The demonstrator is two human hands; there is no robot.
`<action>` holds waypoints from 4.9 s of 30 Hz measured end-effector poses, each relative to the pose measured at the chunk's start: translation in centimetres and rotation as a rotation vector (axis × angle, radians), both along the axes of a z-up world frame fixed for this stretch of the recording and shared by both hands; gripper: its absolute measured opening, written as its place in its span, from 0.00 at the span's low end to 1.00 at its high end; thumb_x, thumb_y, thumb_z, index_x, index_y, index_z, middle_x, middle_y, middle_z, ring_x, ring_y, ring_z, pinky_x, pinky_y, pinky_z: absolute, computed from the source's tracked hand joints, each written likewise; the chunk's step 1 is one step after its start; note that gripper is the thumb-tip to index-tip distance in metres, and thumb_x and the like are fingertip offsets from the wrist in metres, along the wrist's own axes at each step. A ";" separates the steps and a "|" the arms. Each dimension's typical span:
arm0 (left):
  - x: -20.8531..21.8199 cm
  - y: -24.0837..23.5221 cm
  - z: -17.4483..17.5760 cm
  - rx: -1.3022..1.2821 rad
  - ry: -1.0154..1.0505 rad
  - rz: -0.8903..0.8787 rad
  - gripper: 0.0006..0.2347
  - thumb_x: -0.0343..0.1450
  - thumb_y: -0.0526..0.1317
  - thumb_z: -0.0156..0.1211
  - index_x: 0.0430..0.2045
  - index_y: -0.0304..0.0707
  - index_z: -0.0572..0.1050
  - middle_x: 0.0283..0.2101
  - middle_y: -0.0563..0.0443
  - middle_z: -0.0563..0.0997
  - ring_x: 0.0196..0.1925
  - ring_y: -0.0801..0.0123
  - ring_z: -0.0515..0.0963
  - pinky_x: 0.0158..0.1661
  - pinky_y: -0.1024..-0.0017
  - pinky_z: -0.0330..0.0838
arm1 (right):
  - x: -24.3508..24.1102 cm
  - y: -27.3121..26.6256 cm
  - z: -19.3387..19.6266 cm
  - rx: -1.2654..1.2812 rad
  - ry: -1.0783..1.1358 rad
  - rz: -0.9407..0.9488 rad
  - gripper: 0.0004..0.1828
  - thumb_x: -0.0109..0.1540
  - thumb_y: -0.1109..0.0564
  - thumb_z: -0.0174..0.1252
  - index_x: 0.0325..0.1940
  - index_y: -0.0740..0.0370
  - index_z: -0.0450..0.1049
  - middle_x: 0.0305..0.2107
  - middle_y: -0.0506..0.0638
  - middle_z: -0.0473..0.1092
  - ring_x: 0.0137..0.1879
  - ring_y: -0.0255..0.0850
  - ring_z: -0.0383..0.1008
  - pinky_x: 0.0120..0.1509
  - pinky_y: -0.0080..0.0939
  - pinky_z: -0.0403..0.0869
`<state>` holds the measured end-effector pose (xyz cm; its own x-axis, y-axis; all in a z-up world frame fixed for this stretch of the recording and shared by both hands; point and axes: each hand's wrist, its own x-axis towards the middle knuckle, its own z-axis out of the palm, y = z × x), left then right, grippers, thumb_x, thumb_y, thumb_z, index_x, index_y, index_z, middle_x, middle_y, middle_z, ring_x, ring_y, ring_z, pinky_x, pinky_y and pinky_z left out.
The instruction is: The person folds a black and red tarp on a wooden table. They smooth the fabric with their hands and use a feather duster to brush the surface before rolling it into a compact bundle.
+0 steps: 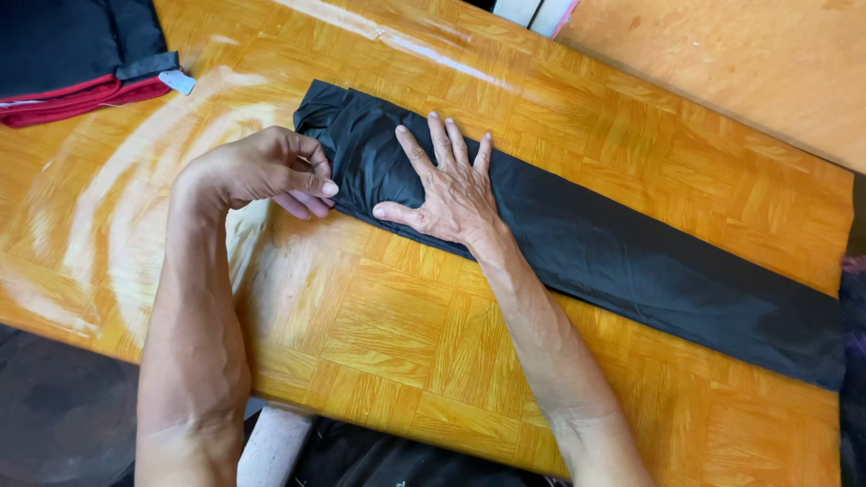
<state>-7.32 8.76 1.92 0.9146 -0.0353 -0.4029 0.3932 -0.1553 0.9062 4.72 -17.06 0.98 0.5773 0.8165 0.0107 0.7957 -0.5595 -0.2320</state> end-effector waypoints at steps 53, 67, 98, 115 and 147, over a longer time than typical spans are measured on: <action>6.1 -9.3 -4.1 1.086 -0.373 0.119 0.37 0.79 0.69 0.30 0.74 0.38 0.56 0.76 0.39 0.57 0.80 0.45 0.43 0.66 0.25 0.25 | -0.9 -0.1 2.7 -0.119 0.067 0.020 0.64 0.49 0.11 0.56 0.81 0.39 0.49 0.79 0.57 0.35 0.83 0.62 0.31 0.74 0.91 0.29; 6.2 -8.2 -3.6 1.127 -0.262 0.143 0.33 0.78 0.69 0.29 0.75 0.55 0.55 0.78 0.49 0.55 0.80 0.45 0.42 0.65 0.23 0.31 | 0.2 -0.3 -0.2 -0.014 -0.006 0.038 0.61 0.59 0.15 0.51 0.82 0.55 0.46 0.78 0.59 0.40 0.82 0.63 0.37 0.75 0.89 0.36; 7.5 -9.5 -4.6 1.207 -0.459 0.062 0.40 0.74 0.72 0.27 0.72 0.40 0.58 0.75 0.46 0.61 0.78 0.54 0.52 0.66 0.29 0.33 | 0.7 0.3 -1.9 0.012 -0.098 -0.035 0.83 0.41 0.06 0.58 0.79 0.68 0.46 0.78 0.61 0.41 0.83 0.52 0.36 0.77 0.79 0.33; 5.6 -12.1 -4.4 1.132 -0.656 0.171 0.35 0.80 0.64 0.29 0.76 0.35 0.52 0.79 0.39 0.52 0.80 0.42 0.41 0.68 0.28 0.23 | 0.1 -0.1 -0.8 -0.025 -0.034 -0.021 0.81 0.41 0.14 0.66 0.80 0.66 0.43 0.78 0.61 0.39 0.83 0.55 0.35 0.78 0.80 0.32; 5.9 -9.9 -3.6 1.191 -0.447 0.189 0.38 0.72 0.74 0.32 0.73 0.55 0.59 0.76 0.45 0.56 0.75 0.30 0.46 0.61 0.18 0.33 | 1.0 -8.8 -1.4 -0.092 -0.136 -0.130 0.77 0.43 0.07 0.53 0.81 0.54 0.44 0.78 0.60 0.40 0.81 0.61 0.40 0.75 0.80 0.38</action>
